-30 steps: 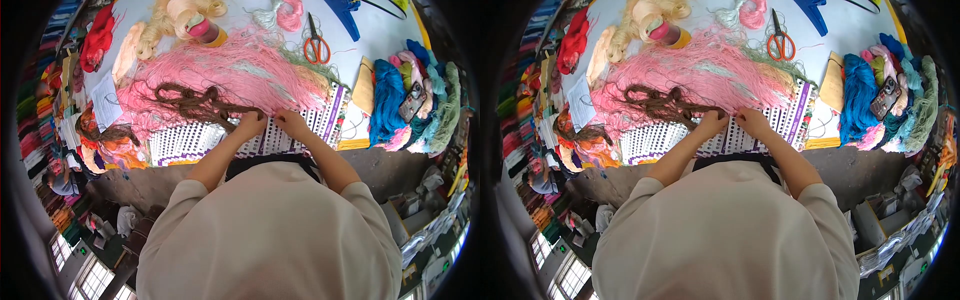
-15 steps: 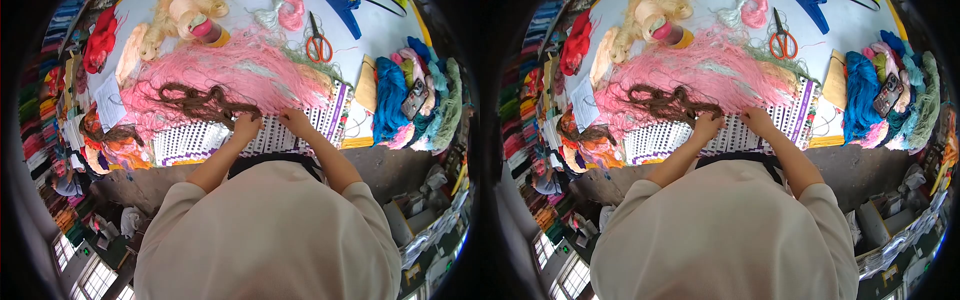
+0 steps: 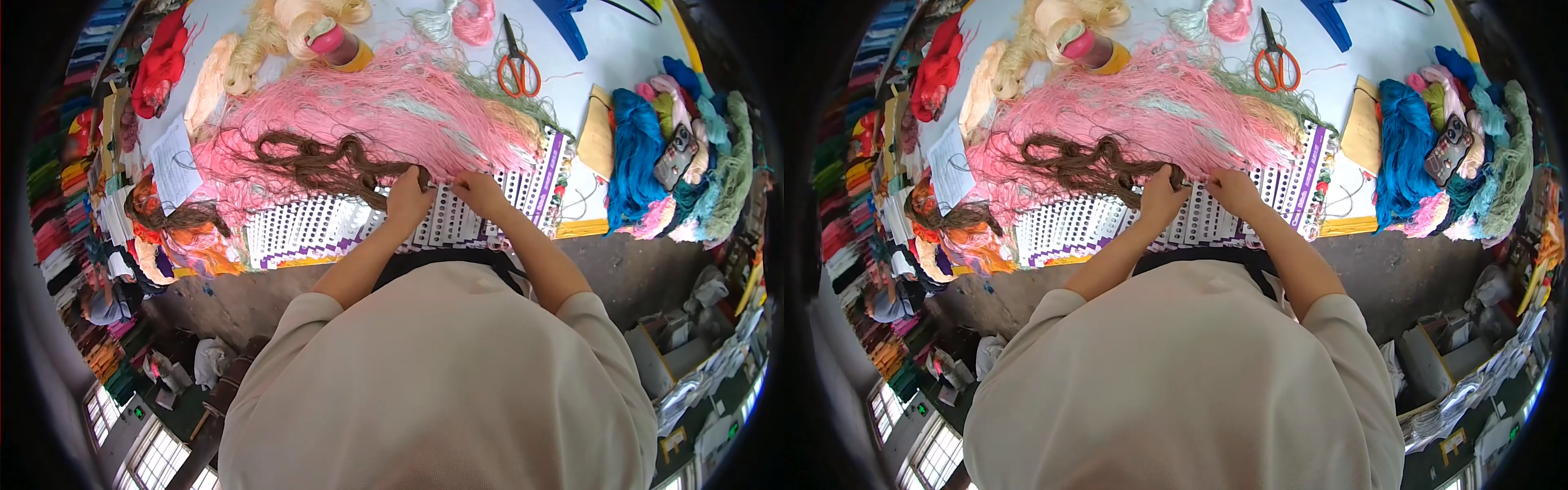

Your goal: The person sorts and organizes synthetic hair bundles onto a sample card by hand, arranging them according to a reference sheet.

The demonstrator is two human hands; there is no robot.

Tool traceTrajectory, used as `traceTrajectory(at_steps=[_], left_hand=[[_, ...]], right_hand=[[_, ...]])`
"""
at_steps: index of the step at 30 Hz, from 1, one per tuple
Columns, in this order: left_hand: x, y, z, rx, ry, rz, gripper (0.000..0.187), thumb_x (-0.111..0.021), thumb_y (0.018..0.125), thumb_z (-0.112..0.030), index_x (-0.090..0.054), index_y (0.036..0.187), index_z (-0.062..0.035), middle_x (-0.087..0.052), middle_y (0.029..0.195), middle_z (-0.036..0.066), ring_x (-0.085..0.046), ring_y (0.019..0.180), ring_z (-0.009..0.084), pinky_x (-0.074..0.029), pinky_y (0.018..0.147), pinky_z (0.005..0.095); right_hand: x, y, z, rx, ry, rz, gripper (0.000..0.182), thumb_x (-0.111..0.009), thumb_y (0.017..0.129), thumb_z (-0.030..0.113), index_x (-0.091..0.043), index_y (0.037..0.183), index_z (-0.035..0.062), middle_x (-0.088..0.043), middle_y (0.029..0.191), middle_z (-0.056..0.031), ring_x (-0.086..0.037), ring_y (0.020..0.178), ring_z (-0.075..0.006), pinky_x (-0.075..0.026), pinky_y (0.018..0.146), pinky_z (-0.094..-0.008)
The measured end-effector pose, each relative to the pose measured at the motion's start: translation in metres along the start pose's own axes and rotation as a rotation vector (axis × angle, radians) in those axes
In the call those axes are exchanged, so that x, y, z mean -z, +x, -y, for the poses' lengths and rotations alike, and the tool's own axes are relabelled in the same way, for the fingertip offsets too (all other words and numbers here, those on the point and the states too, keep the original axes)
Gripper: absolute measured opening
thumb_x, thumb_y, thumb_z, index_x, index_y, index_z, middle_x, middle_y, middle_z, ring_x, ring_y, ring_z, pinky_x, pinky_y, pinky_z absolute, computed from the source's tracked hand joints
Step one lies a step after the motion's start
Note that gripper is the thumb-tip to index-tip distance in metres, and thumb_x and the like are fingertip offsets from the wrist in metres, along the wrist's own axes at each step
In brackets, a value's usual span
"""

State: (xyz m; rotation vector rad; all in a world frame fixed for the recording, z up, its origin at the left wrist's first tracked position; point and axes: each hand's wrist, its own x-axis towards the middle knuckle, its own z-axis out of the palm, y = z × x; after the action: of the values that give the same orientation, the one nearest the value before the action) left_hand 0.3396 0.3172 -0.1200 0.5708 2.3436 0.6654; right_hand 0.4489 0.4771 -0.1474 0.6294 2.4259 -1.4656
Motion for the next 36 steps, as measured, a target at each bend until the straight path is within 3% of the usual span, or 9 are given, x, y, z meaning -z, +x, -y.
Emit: traceTrajectory(at_steps=[6,12,15,18,21,25,33,34,36], left_hand=[[-0.007,-0.001,0.002,0.011,-0.03,-0.029,0.032,-0.071,0.072,-0.018,-0.051,0.09,-0.0004,-0.06,0.089,0.021,-0.058,0.089,0.0406,-0.047,0.075,0.0468],[0.0,0.0,0.009,-0.121,0.068,-0.022,0.025,-0.069,0.075,-0.017,-0.052,0.08,0.0005,-0.059,0.087,0.022,-0.057,0.087,0.042,-0.045,0.075,0.0469],[0.01,-0.003,0.015,-0.199,0.01,-0.091,0.025,-0.07,0.078,-0.018,-0.053,0.078,-0.0002,-0.06,0.08,0.015,-0.058,0.071,0.0341,-0.045,0.062,0.041],[0.029,-0.01,0.0,0.321,-0.884,0.131,0.018,-0.067,0.087,-0.021,-0.059,0.087,-0.005,-0.055,0.068,-0.002,-0.041,0.045,0.0077,-0.029,0.041,0.0237],[0.041,-0.012,0.002,0.412,-1.452,0.439,0.014,-0.061,0.091,-0.018,-0.06,0.092,-0.0041,-0.059,0.07,0.0,-0.037,0.042,0.0054,-0.026,0.04,0.0214],[0.048,-0.021,-0.023,0.425,-1.455,0.691,0.026,-0.054,0.092,-0.014,-0.06,0.115,-0.003,-0.065,0.077,0.003,-0.035,0.041,0.004,-0.025,0.039,0.0199],[0.022,-0.003,-0.05,0.203,-0.779,0.588,0.035,-0.053,0.085,-0.013,-0.061,0.118,-0.005,-0.069,0.081,0.009,-0.032,0.042,0.0021,-0.024,0.04,0.0204],[0.024,-0.001,-0.053,0.199,-0.751,0.582,0.032,-0.054,0.085,-0.015,-0.063,0.115,-0.0054,-0.069,0.08,0.009,-0.032,0.044,0.0022,-0.024,0.041,0.0206],[0.027,0.002,-0.054,0.187,-0.723,0.577,0.03,-0.055,0.085,-0.016,-0.064,0.112,-0.0058,-0.07,0.079,0.009,-0.033,0.046,0.0023,-0.024,0.042,0.0208]], right_hand=[[0.005,-0.001,0.007,-0.036,-0.017,0.044,0.018,-0.063,0.082,0.02,-0.062,0.084,0.0019,-0.065,0.078,-0.018,-0.062,0.075,-0.0351,-0.048,0.068,-0.043],[0.005,-0.003,0.009,-0.034,0.005,0.02,0.018,-0.063,0.082,0.02,-0.062,0.083,0.0021,-0.065,0.078,-0.0176,-0.063,0.076,-0.0351,-0.048,0.069,-0.0427],[0.002,-0.003,0.004,-0.025,-0.004,0.01,0.017,-0.065,0.082,0.02,-0.063,0.087,0.0032,-0.064,0.076,-0.0147,-0.062,0.07,-0.0291,-0.048,0.065,-0.038],[0.003,-0.006,0.01,-0.017,-0.023,-0.01,0.018,-0.065,0.082,0.021,-0.063,0.087,0.003,-0.064,0.079,-0.0156,-0.063,0.073,-0.0298,-0.048,0.067,-0.0384],[0.001,-0.006,0.01,-0.01,-0.101,0.015,0.018,-0.063,0.082,0.022,-0.063,0.085,0.0038,-0.065,0.082,-0.0161,-0.063,0.08,-0.0341,-0.049,0.072,-0.0432],[0.003,-0.007,0.015,-0.006,-0.104,-0.011,0.021,-0.066,0.081,0.025,-0.063,0.081,0.0038,-0.065,0.079,-0.0153,-0.063,0.077,-0.0339,-0.048,0.069,-0.0416],[0.012,-0.001,-0.002,-0.344,0.569,0.158,0.028,-0.07,0.086,0.027,-0.071,0.095,0.001,-0.065,0.079,-0.0001,-0.053,0.071,-0.0078,-0.043,0.065,-0.0273],[0.023,-0.006,0.02,-0.343,0.713,0.111,0.033,-0.073,0.084,0.033,-0.066,0.073,0.0028,-0.062,0.072,-0.0007,-0.052,0.069,-0.0093,-0.041,0.064,-0.0268],[0.025,-0.006,0.021,-0.353,0.706,0.126,0.033,-0.073,0.083,0.033,-0.064,0.071,0.0041,-0.06,0.07,0.0002,-0.052,0.069,-0.0091,-0.041,0.065,-0.0267]])
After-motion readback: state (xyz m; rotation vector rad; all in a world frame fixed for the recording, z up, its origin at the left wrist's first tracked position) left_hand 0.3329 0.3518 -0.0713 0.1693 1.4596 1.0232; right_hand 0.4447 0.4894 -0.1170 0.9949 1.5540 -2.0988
